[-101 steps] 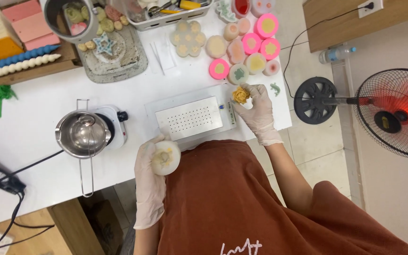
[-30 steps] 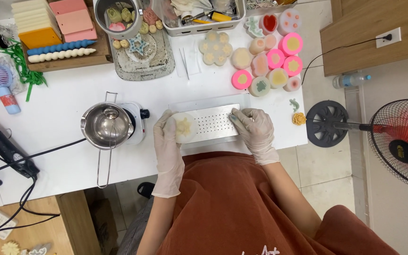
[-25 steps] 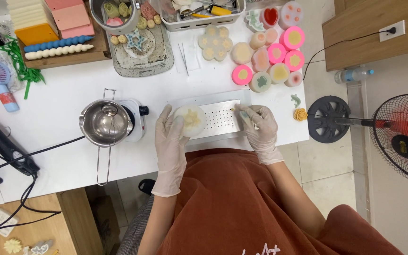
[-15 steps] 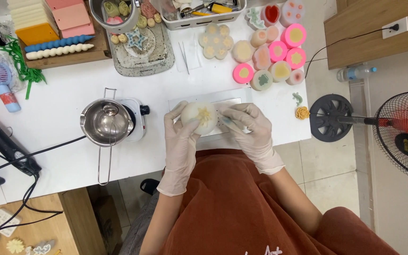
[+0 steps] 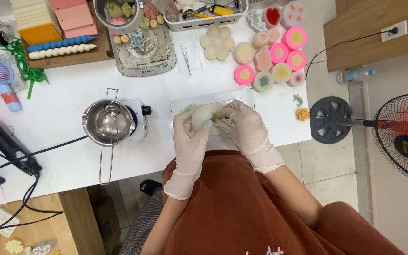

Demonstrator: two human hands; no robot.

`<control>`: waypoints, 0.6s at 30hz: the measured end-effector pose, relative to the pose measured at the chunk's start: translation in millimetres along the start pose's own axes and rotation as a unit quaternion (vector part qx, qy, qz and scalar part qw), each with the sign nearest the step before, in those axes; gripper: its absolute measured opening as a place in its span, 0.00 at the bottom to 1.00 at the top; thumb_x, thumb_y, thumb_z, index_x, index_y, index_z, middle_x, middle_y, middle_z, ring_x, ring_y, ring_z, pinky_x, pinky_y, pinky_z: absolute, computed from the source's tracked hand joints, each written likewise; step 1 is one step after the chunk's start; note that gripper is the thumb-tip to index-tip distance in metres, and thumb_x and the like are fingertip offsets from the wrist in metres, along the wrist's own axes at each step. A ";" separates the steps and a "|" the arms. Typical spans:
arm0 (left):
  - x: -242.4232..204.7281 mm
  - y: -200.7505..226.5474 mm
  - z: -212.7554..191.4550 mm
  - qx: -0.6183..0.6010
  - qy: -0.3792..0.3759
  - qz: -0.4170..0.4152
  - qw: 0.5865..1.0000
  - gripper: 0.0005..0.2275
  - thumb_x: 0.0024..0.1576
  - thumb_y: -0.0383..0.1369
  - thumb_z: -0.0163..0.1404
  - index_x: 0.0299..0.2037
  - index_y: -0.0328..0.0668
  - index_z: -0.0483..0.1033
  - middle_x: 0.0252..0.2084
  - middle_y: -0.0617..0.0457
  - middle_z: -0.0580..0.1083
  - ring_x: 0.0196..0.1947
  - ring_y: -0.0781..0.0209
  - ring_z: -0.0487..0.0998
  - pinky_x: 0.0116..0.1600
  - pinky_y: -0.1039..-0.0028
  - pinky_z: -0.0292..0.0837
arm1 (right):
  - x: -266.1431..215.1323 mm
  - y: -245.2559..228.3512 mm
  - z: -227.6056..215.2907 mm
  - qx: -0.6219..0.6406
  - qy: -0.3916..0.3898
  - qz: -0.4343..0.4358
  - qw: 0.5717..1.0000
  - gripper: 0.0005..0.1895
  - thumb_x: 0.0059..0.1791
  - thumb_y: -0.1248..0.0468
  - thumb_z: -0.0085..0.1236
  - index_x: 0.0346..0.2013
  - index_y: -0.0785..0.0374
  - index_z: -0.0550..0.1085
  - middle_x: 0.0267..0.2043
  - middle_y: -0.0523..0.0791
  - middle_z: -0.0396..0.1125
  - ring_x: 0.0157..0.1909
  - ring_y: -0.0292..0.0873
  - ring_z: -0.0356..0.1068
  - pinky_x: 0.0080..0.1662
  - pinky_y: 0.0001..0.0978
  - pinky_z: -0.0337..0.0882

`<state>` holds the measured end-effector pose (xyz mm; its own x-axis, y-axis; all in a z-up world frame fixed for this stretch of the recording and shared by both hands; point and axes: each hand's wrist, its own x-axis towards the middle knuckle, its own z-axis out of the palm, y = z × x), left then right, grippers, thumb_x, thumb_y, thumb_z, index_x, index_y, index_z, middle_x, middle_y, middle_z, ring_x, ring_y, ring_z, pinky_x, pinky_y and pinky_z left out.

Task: The person is seen unmolding and assembling decorative soaps in various shapes like roses and flowers.

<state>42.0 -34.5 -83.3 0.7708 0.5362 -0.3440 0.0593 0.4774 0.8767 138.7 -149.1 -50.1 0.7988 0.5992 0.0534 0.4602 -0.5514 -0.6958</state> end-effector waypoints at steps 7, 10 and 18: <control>1.2 -1.0 -1.7 0.028 0.011 0.006 1.000 0.21 0.58 0.19 0.53 0.61 0.30 0.60 0.62 0.41 0.67 0.60 0.58 0.71 0.64 0.71 0.70 | -7.8 9.8 -3.8 -0.078 0.000 -0.077 0.994 0.09 0.46 0.64 0.68 0.37 0.62 0.77 0.38 0.45 0.68 0.39 0.46 0.71 0.40 0.35 0.72; 5.3 2.4 -7.4 -0.026 0.076 -0.120 0.990 0.21 0.58 0.22 0.47 0.61 0.34 0.59 0.57 0.38 0.72 0.55 0.56 0.75 0.56 0.68 0.77 | -10.7 37.2 -7.1 0.095 -0.034 0.083 0.991 0.07 0.48 0.65 0.66 0.38 0.63 0.77 0.40 0.42 0.70 0.35 0.37 0.70 0.40 0.28 0.73; 9.0 14.0 -27.4 -0.123 0.031 -0.112 0.986 0.19 0.62 0.31 0.51 0.63 0.35 0.66 0.57 0.45 0.69 0.55 0.58 0.73 0.58 0.63 0.77 | -15.2 97.7 7.3 0.285 0.014 0.257 0.923 0.09 0.50 0.64 0.64 0.40 0.66 0.76 0.36 0.39 0.70 0.37 0.29 0.65 0.42 0.21 0.69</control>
<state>32.3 -4.0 -83.4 0.7155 0.4349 -0.5467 0.0626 0.7395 0.6702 168.8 -207.8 -124.1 0.8680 0.3234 -0.3767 -0.2559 -0.3587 -0.8977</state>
